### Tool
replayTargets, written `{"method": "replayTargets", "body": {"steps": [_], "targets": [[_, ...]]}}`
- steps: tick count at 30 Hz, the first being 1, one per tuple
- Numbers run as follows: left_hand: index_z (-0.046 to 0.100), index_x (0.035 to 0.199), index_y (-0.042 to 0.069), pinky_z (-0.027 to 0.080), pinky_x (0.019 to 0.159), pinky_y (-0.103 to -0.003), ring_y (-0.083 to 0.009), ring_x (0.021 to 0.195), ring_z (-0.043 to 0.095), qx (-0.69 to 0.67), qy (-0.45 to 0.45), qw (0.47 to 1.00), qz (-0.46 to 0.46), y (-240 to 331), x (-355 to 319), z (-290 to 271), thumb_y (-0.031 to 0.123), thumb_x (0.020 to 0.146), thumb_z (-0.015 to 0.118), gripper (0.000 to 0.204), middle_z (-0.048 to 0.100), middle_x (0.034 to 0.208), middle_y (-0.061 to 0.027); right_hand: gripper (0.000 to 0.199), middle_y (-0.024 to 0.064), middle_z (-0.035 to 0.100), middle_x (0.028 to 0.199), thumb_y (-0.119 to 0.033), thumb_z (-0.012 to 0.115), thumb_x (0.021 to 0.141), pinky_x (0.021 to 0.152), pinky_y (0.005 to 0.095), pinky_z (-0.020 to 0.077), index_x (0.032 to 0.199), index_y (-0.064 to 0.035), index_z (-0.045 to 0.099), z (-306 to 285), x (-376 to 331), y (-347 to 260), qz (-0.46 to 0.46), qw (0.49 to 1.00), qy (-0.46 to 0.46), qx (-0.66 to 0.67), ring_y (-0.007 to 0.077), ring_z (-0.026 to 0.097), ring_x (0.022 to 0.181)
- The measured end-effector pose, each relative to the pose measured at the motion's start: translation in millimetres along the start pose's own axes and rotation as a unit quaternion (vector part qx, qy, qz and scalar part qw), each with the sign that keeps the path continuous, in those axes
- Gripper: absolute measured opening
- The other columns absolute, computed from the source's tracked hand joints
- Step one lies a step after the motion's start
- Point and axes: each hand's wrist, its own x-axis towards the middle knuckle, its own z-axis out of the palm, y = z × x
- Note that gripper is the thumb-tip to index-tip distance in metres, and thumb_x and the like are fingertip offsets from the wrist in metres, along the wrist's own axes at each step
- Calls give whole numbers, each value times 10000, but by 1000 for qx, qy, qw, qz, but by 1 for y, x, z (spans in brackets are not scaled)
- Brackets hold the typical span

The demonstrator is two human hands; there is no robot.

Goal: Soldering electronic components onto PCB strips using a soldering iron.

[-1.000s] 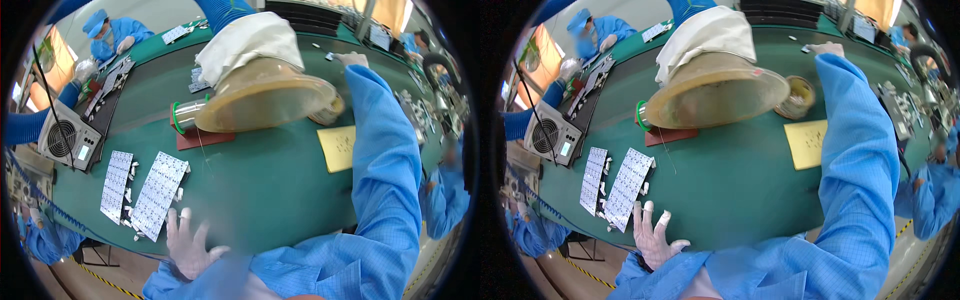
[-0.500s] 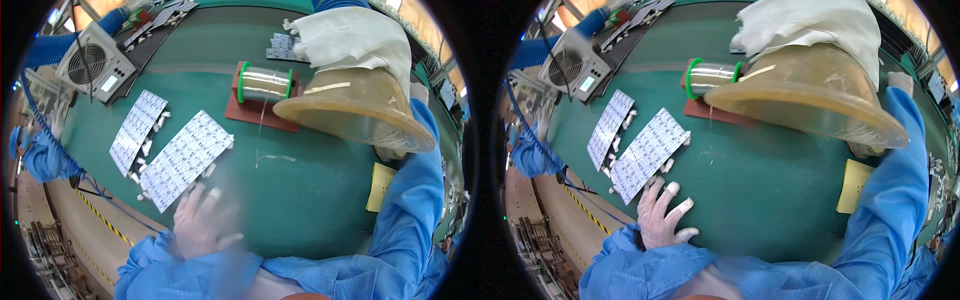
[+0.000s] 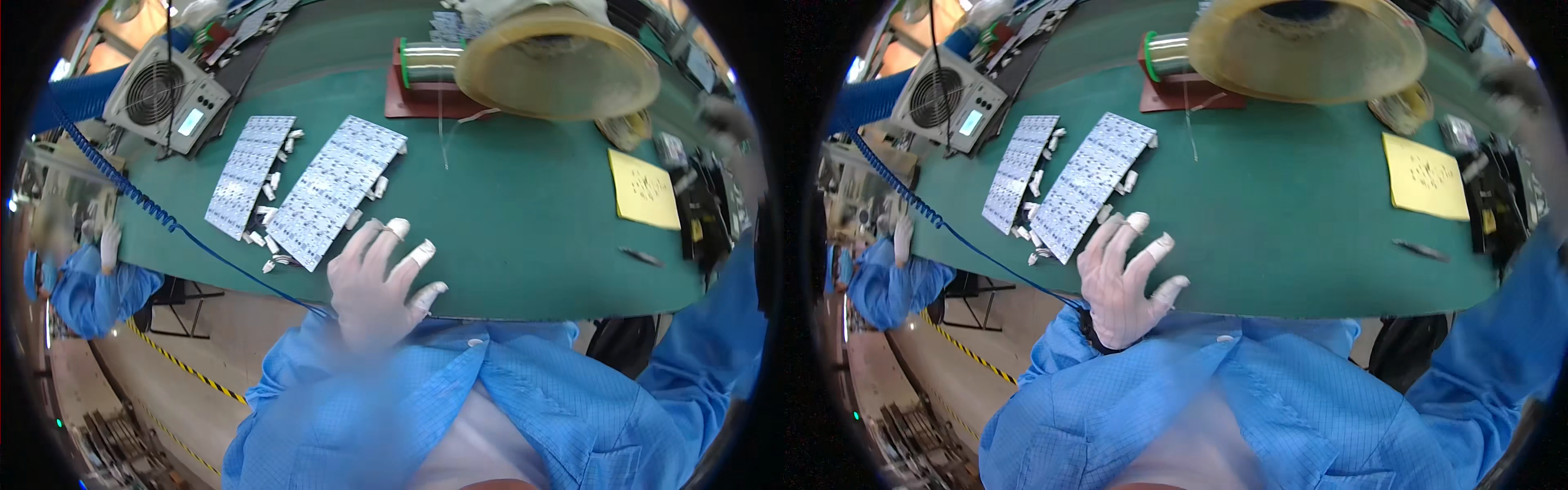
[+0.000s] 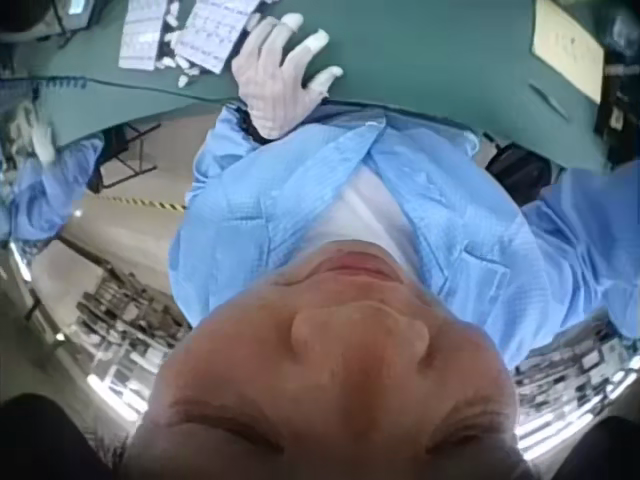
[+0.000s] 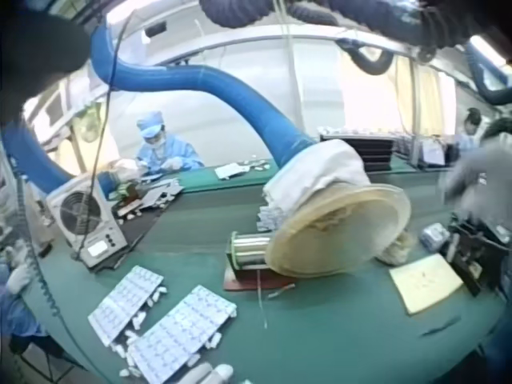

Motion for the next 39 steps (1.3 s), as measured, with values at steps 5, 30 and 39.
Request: {"method": "replayTargets", "body": {"steps": [5, 30, 39], "targets": [[665, 1102, 164, 391, 999, -447, -335, 1174, 518, 28, -1, 999, -42, 7, -7, 5, 259, 622, 822, 513, 554, 1276, -122, 159, 83, 617, 702, -82, 656, 699, 752, 415, 464, 852, -107, 693, 105, -91, -79, -277, 928, -83, -234, 279, 627, 781], [646, 1019, 55, 478, 805, -349, -260, 894, 662, -100, 110, 983, 104, -18, -33, 5, -52, 742, 672, 298, 698, 946, -77, 672, 258, 383, 1458, -407, 808, 721, 1109, 519, 349, 1263, -69, 599, 186, -197, 43, -69, 928, 311, -194, 470, 342, 1364], [664, 1000, 48, 475, 633, -322, -228, 669, 607, -87, 104, 991, 6, -13, -24, 20, 78, 730, 784, 297, 700, 900, -62, 984, 276, 233, 1515, -709, 642, 684, 1101, 613, 327, 1470, -178, 381, 180, -158, 33, -65, 959, 186, -205, 542, 198, 1392]]}}
